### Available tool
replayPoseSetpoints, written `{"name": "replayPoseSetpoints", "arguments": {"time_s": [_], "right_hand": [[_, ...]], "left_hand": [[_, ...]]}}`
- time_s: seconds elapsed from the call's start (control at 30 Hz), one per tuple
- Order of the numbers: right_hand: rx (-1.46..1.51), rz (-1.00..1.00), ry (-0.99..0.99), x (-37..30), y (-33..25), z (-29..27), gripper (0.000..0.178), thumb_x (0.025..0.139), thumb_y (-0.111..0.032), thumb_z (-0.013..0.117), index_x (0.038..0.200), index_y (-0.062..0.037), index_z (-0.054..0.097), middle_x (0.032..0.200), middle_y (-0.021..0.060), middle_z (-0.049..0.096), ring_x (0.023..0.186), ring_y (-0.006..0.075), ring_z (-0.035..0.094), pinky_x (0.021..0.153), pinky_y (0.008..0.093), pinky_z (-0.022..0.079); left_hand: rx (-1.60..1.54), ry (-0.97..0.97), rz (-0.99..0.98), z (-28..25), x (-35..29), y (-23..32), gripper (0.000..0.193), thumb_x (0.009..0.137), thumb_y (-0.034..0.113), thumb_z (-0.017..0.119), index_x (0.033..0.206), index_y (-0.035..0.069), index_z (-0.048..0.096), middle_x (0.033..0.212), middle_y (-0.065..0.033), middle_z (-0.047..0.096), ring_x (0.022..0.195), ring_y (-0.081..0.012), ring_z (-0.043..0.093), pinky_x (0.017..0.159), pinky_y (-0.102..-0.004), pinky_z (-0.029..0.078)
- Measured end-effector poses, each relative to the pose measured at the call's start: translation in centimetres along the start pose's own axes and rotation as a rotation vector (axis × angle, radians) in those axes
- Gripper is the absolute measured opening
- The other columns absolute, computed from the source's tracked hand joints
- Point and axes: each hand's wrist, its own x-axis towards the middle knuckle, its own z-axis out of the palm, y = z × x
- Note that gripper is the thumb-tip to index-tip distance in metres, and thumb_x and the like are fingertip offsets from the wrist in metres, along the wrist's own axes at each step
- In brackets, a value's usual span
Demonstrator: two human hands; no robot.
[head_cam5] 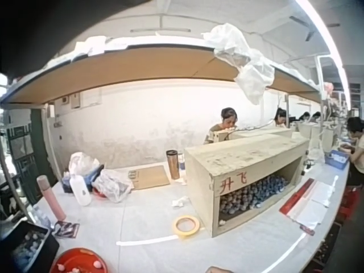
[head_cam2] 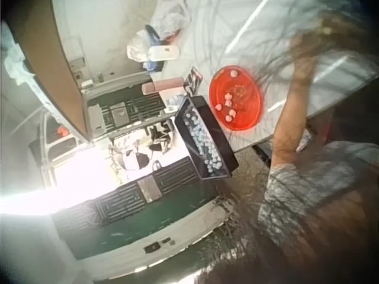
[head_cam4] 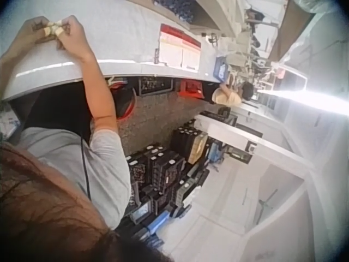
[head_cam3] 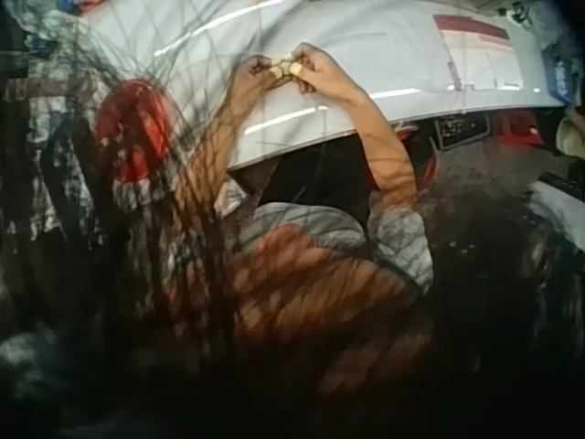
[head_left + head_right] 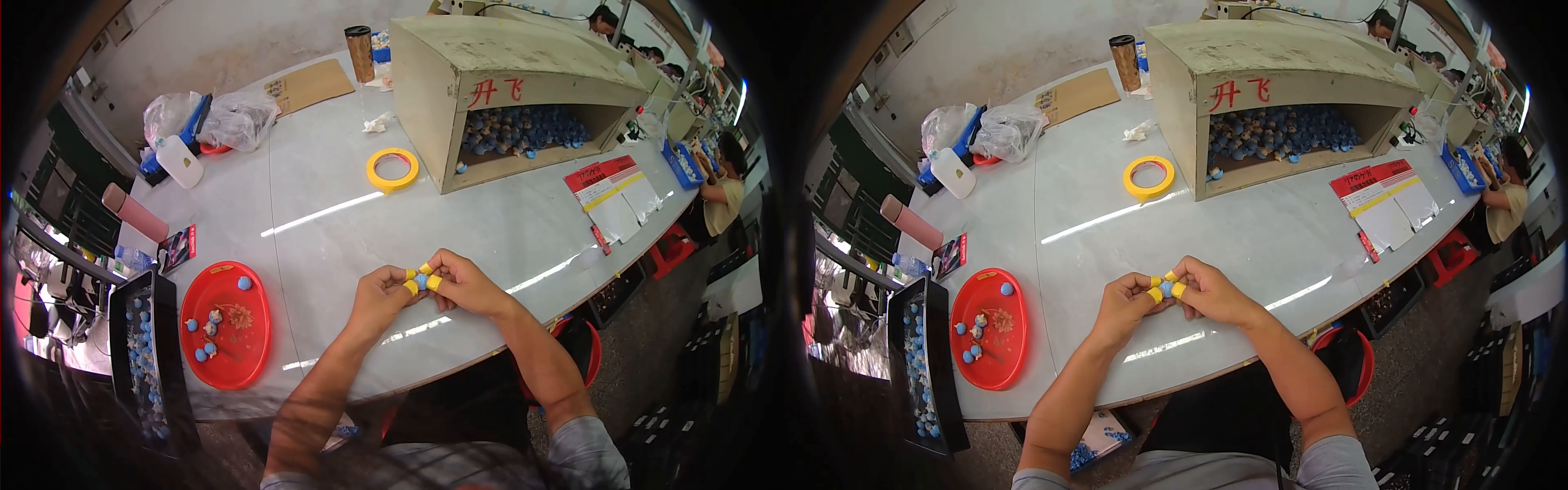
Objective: The person assembles small blue and yellow toy parts by hand, applying glue with a glue bottle.
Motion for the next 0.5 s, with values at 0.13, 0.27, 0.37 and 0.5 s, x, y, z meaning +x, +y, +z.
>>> {"name": "replayPoseSetpoints", "arguments": {"time_s": [0.13, 0.27, 0.37, 0.5], "right_hand": [[0.003, 0.036, 0.007, 0.05, -0.06, -0.06, 0.012, 0.094, -0.002, 0.052, 0.106, -0.0022, 0.051, 0.085, 0.0049, 0.060, 0.060, 0.0080, 0.057, 0.051, 0.0221, 0.046], [-0.015, 0.028, -0.011, 0.14, 0.59, -0.20, 0.010, 0.093, 0.001, 0.051, 0.102, -0.0020, 0.050, 0.085, 0.0056, 0.060, 0.060, 0.0082, 0.056, 0.051, 0.0224, 0.045], [-0.036, 0.016, -0.030, 0.15, 0.40, -0.14, 0.008, 0.093, 0.002, 0.051, 0.100, -0.0019, 0.049, 0.085, 0.0061, 0.059, 0.059, 0.0084, 0.055, 0.051, 0.0226, 0.045], [-0.076, 0.020, -0.036, 0.01, 0.21, -0.03, 0.009, 0.092, 0.003, 0.050, 0.099, -0.0018, 0.049, 0.085, 0.0061, 0.059, 0.058, 0.0083, 0.053, 0.051, 0.0231, 0.044]], "left_hand": [[0.006, -0.015, 0.007, -0.25, -0.10, 0.17, 0.017, 0.090, -0.004, 0.056, 0.106, -0.011, 0.056, 0.106, -0.0197, 0.064, 0.096, -0.0264, 0.069, 0.087, -0.0299, 0.058], [-0.007, 0.006, -0.009, -0.21, -0.03, -0.10, 0.021, 0.087, -0.006, 0.060, 0.108, -0.012, 0.056, 0.102, -0.0193, 0.066, 0.093, -0.0219, 0.069, 0.080, -0.0243, 0.056], [0.034, 0.004, -0.002, -0.48, 0.10, -0.50, 0.020, 0.086, -0.007, 0.061, 0.105, -0.012, 0.057, 0.102, -0.0192, 0.066, 0.093, -0.0216, 0.070, 0.080, -0.0247, 0.056], [0.087, 0.010, -0.044, -0.13, -0.08, 0.15, 0.012, 0.089, -0.005, 0.062, 0.098, -0.011, 0.058, 0.102, -0.0179, 0.064, 0.095, -0.0246, 0.069, 0.087, -0.0299, 0.058]]}}
